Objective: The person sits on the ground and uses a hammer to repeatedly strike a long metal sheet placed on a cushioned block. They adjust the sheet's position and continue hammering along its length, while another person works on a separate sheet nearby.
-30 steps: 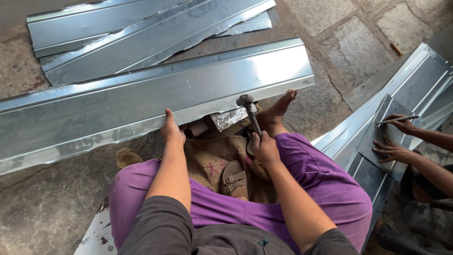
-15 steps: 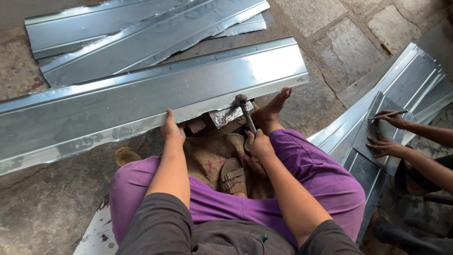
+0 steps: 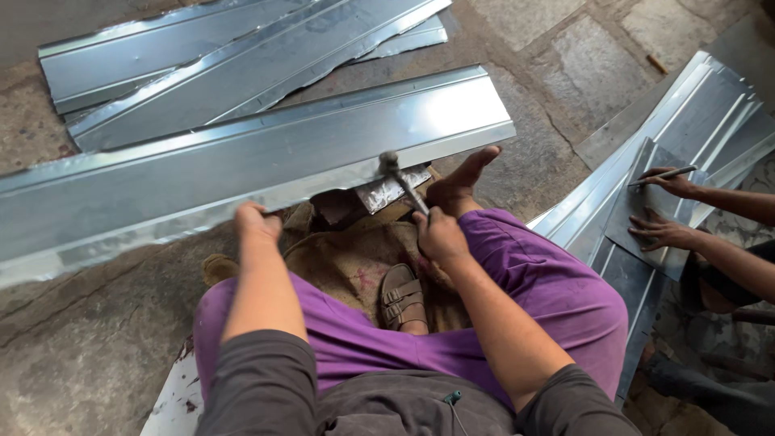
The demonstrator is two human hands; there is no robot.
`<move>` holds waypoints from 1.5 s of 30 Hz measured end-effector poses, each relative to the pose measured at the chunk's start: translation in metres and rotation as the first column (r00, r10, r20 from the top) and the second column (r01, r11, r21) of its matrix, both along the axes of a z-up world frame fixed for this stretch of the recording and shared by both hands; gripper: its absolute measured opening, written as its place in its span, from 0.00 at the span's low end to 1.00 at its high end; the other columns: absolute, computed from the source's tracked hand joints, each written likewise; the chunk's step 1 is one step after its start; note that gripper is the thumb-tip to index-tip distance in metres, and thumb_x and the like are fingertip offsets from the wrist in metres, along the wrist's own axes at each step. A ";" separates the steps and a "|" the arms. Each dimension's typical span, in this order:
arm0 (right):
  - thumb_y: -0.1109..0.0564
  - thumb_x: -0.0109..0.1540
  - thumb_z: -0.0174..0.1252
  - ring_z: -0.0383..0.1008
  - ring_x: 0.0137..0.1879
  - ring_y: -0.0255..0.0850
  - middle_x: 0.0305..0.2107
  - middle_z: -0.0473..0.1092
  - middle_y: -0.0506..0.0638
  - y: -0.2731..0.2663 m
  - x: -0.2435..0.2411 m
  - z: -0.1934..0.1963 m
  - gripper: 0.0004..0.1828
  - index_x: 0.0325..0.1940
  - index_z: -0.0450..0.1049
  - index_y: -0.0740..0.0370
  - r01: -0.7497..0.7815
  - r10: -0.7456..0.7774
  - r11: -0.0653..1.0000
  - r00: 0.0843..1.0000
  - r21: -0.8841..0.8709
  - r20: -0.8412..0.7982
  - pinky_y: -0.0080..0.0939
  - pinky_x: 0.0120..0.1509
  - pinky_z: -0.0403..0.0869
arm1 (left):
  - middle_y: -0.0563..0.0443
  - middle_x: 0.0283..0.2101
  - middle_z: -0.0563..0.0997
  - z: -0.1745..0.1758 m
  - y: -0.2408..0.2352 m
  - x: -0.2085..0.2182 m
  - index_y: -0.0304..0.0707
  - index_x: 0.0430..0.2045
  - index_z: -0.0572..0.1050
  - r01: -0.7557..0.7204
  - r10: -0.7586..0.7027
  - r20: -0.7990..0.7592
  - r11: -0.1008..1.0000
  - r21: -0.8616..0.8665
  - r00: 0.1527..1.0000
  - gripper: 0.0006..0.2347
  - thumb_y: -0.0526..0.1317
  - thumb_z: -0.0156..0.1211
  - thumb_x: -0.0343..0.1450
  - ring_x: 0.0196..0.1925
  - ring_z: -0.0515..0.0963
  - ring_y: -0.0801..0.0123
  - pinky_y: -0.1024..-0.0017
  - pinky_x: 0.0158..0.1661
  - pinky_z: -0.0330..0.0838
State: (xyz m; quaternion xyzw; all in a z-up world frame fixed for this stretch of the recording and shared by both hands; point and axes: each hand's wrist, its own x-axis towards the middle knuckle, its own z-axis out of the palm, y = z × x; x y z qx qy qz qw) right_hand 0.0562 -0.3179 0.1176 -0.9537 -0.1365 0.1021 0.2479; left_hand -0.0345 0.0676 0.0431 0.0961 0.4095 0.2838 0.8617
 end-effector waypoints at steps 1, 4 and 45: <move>0.40 0.68 0.49 0.74 0.42 0.73 0.33 0.74 0.73 -0.002 0.002 -0.002 0.24 0.44 0.69 0.66 0.012 -0.013 1.000 0.998 0.016 0.064 0.66 0.47 0.73 | 0.35 0.50 0.68 -0.002 0.014 -0.010 0.26 0.49 0.63 -0.003 0.005 -0.058 0.999 0.036 0.998 0.24 0.25 0.46 0.56 0.53 0.75 0.40 0.34 0.57 0.72; 0.41 0.69 0.50 0.74 0.42 0.74 0.33 0.73 0.75 -0.007 0.021 -0.016 0.24 0.43 0.69 0.68 0.068 -0.070 0.997 0.990 0.020 0.126 0.66 0.47 0.73 | 0.35 0.51 0.70 -0.012 0.052 -0.045 0.28 0.50 0.66 -0.051 0.057 -0.069 0.995 0.089 0.996 0.26 0.26 0.46 0.55 0.52 0.76 0.39 0.35 0.56 0.72; 0.46 0.70 0.50 0.74 0.45 0.73 0.37 0.73 0.75 0.035 0.041 -0.041 0.21 0.49 0.65 0.70 0.007 -0.004 1.000 0.996 0.029 -0.092 0.64 0.50 0.74 | 0.43 0.78 0.46 0.052 0.032 -0.040 0.39 0.74 0.46 -0.372 0.339 -0.453 0.928 0.019 0.824 0.41 0.66 0.47 0.71 0.78 0.51 0.46 0.40 0.71 0.49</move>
